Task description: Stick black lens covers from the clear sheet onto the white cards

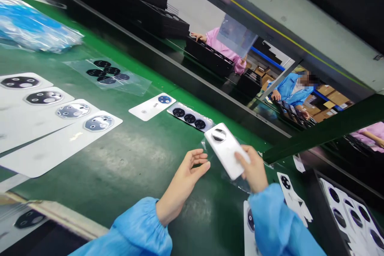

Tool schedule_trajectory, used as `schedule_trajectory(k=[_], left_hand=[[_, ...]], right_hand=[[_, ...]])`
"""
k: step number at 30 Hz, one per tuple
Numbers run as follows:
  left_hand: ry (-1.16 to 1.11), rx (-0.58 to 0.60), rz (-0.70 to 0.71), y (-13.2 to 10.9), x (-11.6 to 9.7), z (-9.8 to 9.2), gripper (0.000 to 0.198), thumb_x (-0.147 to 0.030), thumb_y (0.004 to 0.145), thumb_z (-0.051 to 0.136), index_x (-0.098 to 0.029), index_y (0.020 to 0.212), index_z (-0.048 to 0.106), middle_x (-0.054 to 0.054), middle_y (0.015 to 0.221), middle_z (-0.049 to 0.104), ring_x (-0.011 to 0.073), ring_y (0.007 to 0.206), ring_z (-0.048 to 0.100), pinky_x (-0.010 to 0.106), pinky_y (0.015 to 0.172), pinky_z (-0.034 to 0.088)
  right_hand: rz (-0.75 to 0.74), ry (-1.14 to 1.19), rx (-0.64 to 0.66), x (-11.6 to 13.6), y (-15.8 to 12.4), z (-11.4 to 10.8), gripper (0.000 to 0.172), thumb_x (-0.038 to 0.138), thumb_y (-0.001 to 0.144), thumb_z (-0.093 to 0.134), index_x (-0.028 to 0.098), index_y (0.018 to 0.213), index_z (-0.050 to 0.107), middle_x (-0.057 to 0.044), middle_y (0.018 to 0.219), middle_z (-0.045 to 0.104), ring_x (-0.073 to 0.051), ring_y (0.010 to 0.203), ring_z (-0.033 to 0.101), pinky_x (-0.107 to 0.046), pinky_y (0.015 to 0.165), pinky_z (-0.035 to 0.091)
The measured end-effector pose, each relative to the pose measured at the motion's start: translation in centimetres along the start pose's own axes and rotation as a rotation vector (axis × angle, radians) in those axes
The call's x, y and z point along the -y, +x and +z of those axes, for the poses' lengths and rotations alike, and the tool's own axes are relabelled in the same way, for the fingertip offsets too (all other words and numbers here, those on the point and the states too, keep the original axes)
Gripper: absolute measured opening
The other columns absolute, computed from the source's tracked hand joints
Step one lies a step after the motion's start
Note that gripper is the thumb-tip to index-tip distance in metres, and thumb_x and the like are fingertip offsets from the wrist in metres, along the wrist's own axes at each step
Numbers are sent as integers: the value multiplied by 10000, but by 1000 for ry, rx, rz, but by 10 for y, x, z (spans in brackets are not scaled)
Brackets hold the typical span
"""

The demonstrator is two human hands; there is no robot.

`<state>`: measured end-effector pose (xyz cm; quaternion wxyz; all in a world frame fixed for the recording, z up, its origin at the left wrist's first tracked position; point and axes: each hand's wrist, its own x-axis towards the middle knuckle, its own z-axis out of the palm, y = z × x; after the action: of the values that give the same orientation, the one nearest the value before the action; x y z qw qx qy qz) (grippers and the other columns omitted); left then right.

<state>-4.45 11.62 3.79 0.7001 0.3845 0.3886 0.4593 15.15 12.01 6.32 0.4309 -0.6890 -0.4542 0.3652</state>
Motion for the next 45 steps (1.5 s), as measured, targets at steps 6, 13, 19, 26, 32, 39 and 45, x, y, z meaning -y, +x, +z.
schedule_trajectory(k=[6,13,19,26,32,39,45], left_hand=[[184,26,19,-1,12,-1,305,-422,814,550,-220,1041,526,55,1132,519,197,953,541,351,922,387],[253,12,35,2,16,-3,252,-370,797,554,-218,998,544,42,1069,533,179,847,552,325,850,416],[501,229,168,-6,19,1,189,-309,825,536,-236,994,577,60,1055,579,237,968,529,358,879,394],[840,1036,617,-41,43,30,457,-389,815,599,-250,1245,529,102,1268,572,292,1201,488,428,1046,290],[1170,1103,798,-49,75,45,682,-586,849,401,-57,1267,496,209,1328,472,312,1262,423,477,1095,183],[1204,1039,962,-45,84,44,603,-566,868,389,-89,1188,569,183,1255,559,284,1202,501,448,1081,213],[991,994,744,-49,75,40,496,-349,810,621,-185,1258,488,139,1332,506,279,1266,425,471,1094,218]], right_hand=[[144,12,-188,-4,122,-42,271,312,896,526,149,1112,543,-57,1039,598,-151,824,610,-328,692,529],[236,-8,-172,-15,149,-58,306,302,888,541,156,1157,528,-73,1125,575,-185,923,601,-379,763,523],[171,-55,-168,-10,74,-104,198,237,860,585,138,1032,590,-40,977,631,-119,741,617,-252,597,524],[261,-36,-188,-44,-85,-115,421,459,642,727,122,885,659,-113,935,694,-138,628,595,-177,370,399],[453,22,-323,-80,-153,-111,511,539,643,695,128,937,617,-156,1040,667,-89,512,519,-154,319,294],[542,127,-226,-78,-152,-97,551,554,554,754,143,891,607,-56,761,635,-44,453,390,-146,339,192],[499,75,-67,-68,-136,-88,570,658,479,731,158,617,494,111,442,278,-13,412,182,-170,401,74]])
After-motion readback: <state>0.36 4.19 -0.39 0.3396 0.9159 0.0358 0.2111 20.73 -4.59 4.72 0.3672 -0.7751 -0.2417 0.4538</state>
